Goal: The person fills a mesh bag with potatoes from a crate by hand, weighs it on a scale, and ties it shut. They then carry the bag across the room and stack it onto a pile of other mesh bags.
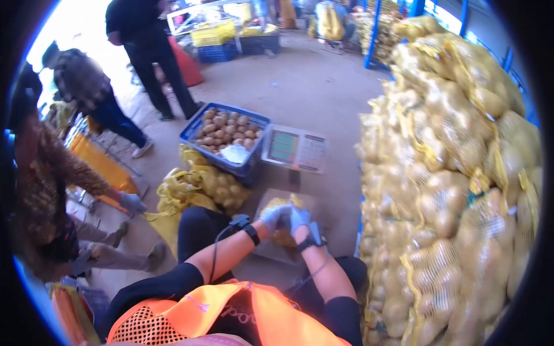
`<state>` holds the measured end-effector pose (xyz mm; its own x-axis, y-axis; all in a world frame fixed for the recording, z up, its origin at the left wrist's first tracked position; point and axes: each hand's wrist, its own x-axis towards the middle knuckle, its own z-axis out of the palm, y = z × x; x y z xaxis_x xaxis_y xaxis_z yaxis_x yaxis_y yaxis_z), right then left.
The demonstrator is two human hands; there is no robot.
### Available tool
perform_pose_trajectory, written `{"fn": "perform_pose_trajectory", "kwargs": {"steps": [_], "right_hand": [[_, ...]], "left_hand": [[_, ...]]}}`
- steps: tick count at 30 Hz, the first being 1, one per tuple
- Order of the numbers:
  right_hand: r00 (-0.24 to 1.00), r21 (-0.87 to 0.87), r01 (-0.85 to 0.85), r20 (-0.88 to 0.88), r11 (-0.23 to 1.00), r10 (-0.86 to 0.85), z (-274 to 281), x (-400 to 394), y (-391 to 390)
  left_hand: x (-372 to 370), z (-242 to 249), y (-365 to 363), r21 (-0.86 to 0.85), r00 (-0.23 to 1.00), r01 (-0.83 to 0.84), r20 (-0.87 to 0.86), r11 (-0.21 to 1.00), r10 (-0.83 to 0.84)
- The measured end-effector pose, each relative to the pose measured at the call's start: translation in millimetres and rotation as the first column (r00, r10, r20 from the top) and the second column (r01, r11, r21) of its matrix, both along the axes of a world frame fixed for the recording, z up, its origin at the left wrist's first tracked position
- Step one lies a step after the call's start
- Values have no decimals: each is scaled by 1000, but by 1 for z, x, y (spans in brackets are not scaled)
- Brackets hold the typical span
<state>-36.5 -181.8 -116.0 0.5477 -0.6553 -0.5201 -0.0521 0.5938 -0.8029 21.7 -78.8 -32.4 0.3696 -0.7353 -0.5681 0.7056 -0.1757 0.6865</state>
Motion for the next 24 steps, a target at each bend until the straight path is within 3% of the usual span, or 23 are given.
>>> {"fn": "perform_pose_trajectory", "kwargs": {"steps": [1,2,3,4,5,7,8,9,11,12,13,15,16,18,19,21,23,24], "right_hand": [[987,-186,-159,-23,970,157,36,-15,6],[956,-356,-293,-87,887,281,78,-31,12],[929,-661,-362,-195,657,316,16,-24,-2],[921,-436,-379,-265,816,286,27,-20,-2],[982,34,-151,123,988,146,15,-11,3],[985,117,-22,172,993,1,-7,4,6],[997,14,-78,-8,997,79,-2,4,3],[970,-67,-150,-201,986,134,7,1,2],[945,-208,-228,-284,951,164,42,-13,7],[983,-347,-126,-172,929,69,28,-4,9],[988,-433,-129,-129,892,80,23,0,6],[982,-483,-110,-185,869,22,28,6,2],[983,-488,-100,-184,867,9,40,5,1],[967,-640,-255,-176,725,184,67,-2,11],[964,-650,-267,-190,712,188,79,-3,17],[778,-592,-627,-445,506,443,96,-10,28],[741,-798,-532,-278,282,612,66,-17,32],[751,-812,-515,-274,274,601,36,-3,45]], "left_hand": [[-6,12,4,-82,977,87,201,993,-69],[-7,9,2,-76,999,46,6,996,-46],[-5,6,-3,-47,982,24,-186,999,-33],[-2,-9,-5,-67,986,22,-161,998,-32],[2,-26,-6,-91,992,12,-125,996,-23],[7,-48,0,-16,997,-42,64,999,43],[8,-59,7,53,925,-33,380,998,10],[8,-65,8,110,757,-49,653,993,-35],[-2,-31,19,283,565,-39,797,958,-212],[6,-46,22,299,496,-25,832,954,-247],[5,-37,25,279,369,-38,896,960,-246],[1,-13,37,124,379,153,909,981,-174],[-10,10,40,118,376,164,911,979,-173],[-40,56,51,-30,514,170,856,985,-62],[-43,66,59,-50,524,162,851,985,-43],[-53,78,70,-80,582,159,813,984,-28],[-58,106,89,-131,679,252,730,959,-79],[-34,55,100,-145,406,375,914,916,-22]]}}
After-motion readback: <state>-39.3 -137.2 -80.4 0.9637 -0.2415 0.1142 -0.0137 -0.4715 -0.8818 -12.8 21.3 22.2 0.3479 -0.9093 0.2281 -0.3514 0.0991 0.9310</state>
